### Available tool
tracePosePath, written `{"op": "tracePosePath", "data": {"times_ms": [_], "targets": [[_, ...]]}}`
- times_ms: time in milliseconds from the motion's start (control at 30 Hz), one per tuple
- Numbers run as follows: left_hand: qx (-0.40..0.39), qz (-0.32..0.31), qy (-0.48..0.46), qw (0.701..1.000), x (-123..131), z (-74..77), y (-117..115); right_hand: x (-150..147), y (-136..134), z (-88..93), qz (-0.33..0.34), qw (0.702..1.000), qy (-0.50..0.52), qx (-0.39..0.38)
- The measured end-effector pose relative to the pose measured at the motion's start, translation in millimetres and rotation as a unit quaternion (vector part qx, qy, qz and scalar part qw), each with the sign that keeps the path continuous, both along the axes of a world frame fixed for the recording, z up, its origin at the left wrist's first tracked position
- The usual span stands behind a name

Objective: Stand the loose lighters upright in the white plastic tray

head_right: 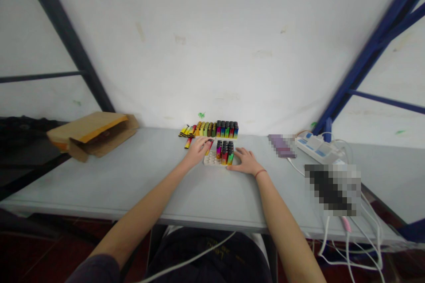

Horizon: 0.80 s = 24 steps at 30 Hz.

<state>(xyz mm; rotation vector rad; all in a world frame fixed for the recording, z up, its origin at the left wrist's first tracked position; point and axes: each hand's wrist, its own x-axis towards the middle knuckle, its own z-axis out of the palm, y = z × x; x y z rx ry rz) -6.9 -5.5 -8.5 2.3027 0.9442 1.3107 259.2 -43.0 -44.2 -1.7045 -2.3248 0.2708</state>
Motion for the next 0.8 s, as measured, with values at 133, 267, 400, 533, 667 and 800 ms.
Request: {"op": "tracePosePath", "data": {"times_ms": [133,267,400,533,667,800], "targets": [[-0.045,-0.049,0.005,0.998,4,4.1,-8,-1,0,0.0,-0.001,1.0,0.001,-0.001],[-0.098,-0.092,0.013,0.991,8,-1.4,-12,0,1,-1.0,0.0,1.0,0.003,0.0],[-0.073,-0.093,0.037,0.992,8,-4.6,-13,1,1,-1.7,0.0,1.0,0.005,0.0],[-0.064,-0.091,0.038,0.993,6,-3.8,-12,1,1,-1.2,-0.002,1.0,0.0,-0.007],[-0.103,-0.083,0.029,0.991,7,-4.5,-13,0,1,-0.7,-0.001,1.0,-0.001,-0.003],[-0.115,-0.085,0.028,0.989,8,-7.3,-15,0,0,0.2,0.0,1.0,-0.006,-0.006]]}}
